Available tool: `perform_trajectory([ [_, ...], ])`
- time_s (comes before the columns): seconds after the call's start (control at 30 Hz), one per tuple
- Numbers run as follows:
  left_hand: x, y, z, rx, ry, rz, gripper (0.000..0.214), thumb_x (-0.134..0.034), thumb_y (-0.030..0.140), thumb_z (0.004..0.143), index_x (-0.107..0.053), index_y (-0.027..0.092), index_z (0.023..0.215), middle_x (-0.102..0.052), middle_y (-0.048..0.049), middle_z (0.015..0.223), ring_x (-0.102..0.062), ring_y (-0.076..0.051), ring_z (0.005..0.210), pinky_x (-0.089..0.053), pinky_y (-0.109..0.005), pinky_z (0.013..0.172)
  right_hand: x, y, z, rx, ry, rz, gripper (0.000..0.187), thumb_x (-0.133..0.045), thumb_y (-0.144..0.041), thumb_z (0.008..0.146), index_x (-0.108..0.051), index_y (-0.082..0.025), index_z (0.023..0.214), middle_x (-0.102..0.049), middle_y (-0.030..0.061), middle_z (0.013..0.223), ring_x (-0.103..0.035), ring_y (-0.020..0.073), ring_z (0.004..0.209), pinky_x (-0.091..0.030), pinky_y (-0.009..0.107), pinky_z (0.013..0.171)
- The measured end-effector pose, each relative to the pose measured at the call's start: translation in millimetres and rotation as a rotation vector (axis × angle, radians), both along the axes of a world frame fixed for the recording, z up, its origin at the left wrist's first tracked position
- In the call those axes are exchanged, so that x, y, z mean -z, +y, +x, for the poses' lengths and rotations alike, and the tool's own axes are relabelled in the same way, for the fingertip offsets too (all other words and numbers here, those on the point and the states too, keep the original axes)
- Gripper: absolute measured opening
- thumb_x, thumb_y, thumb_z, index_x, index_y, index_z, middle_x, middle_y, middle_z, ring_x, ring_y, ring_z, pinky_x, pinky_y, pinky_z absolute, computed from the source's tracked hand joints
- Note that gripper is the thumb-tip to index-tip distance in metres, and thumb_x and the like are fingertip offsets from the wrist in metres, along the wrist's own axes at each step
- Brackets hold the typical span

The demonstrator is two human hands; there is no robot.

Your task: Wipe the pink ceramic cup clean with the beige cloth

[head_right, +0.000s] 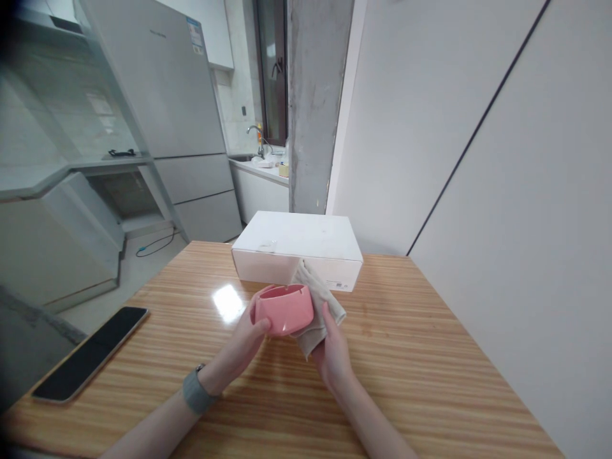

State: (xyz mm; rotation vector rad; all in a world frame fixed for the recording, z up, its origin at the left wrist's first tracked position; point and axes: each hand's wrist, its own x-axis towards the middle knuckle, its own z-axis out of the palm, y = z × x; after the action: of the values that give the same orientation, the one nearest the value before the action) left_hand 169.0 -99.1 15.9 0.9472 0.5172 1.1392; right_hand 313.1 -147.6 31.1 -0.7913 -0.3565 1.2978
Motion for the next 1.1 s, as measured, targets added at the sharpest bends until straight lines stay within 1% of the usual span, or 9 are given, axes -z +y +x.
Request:
perform_trajectory([
  [0.07,-0.2,-0.2,0.2,0.039,-0.055,-0.012,0.082,-0.087,0.042,0.060,-0.051,0.020,0.130,-0.057,-0.0157,0.134,-0.052,-0.033,0.124,-0.041,-0.044,0.103,1.0,-1.2,-2.0,-0.005,-0.014,0.022,0.051,-0.074,-0.054,0.073,-0.072,-0.022,0.113,-0.070,0.0063,0.124,-0.057,0.0293,0.126,-0.048,0.042,0.104],
  [0.17,0.5,0.4,1.1,0.066,-0.066,-0.044,0.075,-0.084,0.043,0.065,-0.051,0.019,0.129,-0.056,-0.0165,0.135,-0.053,-0.032,0.123,-0.042,-0.044,0.102,4.8,-1.4,-3.0,0.033,-0.042,-0.010,0.050,-0.075,-0.055,0.073,-0.072,-0.024,0.112,-0.070,0.0046,0.125,-0.058,0.0278,0.125,-0.047,0.040,0.104],
  [0.4,8.9,6.6,2.1,-0.089,0.089,-0.066,0.081,-0.087,0.033,0.061,-0.048,0.020,0.131,-0.058,-0.0162,0.133,-0.055,-0.031,0.119,-0.044,-0.043,0.099,10.7,-0.7,-4.5,0.052,-0.031,0.006,0.047,-0.078,-0.053,0.070,-0.072,-0.029,0.111,-0.069,-0.0006,0.126,-0.052,0.0227,0.131,-0.045,0.033,0.108],
  [0.57,9.0,11.2,1.4,-0.214,0.184,-0.105,0.079,-0.088,0.030,0.057,-0.050,0.020,0.126,-0.062,-0.0144,0.124,-0.058,-0.030,0.115,-0.042,-0.042,0.100,19.3,-2.8,-6.2,0.071,-0.066,-0.017,0.044,-0.077,-0.052,0.072,-0.072,-0.030,0.110,-0.069,0.0003,0.126,-0.049,0.0221,0.134,-0.042,0.036,0.111],
  [0.73,8.4,10.2,2.3,-0.254,0.239,-0.118,0.075,-0.086,0.033,0.061,-0.051,0.020,0.126,-0.059,-0.0148,0.127,-0.057,-0.029,0.116,-0.040,-0.042,0.102,24.8,-2.5,-7.2,0.104,-0.125,-0.041,0.049,-0.080,-0.052,0.069,-0.072,-0.029,0.112,-0.066,0.0005,0.131,-0.048,0.0238,0.135,-0.038,0.038,0.114],
  [0.8,9.4,10.6,3.5,-0.221,0.187,-0.151,0.072,-0.082,0.037,0.067,-0.049,0.021,0.129,-0.059,-0.0127,0.128,-0.054,-0.028,0.120,-0.038,-0.040,0.105,24.4,-1.0,-5.8,0.090,-0.116,-0.039,0.048,-0.079,-0.052,0.070,-0.072,-0.029,0.112,-0.067,0.0003,0.129,-0.050,0.0238,0.133,-0.041,0.038,0.112],
  [0.93,10.7,13.7,4.8,-0.050,-0.016,-0.271,0.059,-0.066,0.043,0.079,-0.052,0.022,0.132,-0.062,-0.0092,0.128,-0.054,-0.027,0.122,-0.040,-0.040,0.105,21.7,4.1,2.0,0.114,-0.071,-0.027,0.044,-0.078,-0.050,0.071,-0.072,-0.029,0.110,-0.069,0.0003,0.127,-0.054,0.0238,0.129,-0.046,0.037,0.108],
  [1.0,9.7,13.9,3.7,-0.005,-0.023,-0.276,0.060,-0.066,0.037,0.078,-0.052,0.022,0.134,-0.062,-0.0085,0.130,-0.054,-0.026,0.122,-0.040,-0.039,0.104,18.9,6.7,6.8,0.129,-0.059,-0.029,0.043,-0.077,-0.049,0.072,-0.073,-0.027,0.109,-0.070,0.0018,0.125,-0.056,0.0251,0.127,-0.047,0.039,0.106],
  [1.1,6.7,11.0,0.1,-0.003,0.019,-0.209,0.063,-0.071,0.032,0.078,-0.052,0.024,0.137,-0.059,-0.0081,0.136,-0.052,-0.024,0.126,-0.038,-0.037,0.107,12.1,8.3,11.5,0.140,-0.026,-0.027,0.042,-0.075,-0.048,0.075,-0.073,-0.025,0.110,-0.072,0.0038,0.122,-0.060,0.0269,0.123,-0.049,0.041,0.103],
])
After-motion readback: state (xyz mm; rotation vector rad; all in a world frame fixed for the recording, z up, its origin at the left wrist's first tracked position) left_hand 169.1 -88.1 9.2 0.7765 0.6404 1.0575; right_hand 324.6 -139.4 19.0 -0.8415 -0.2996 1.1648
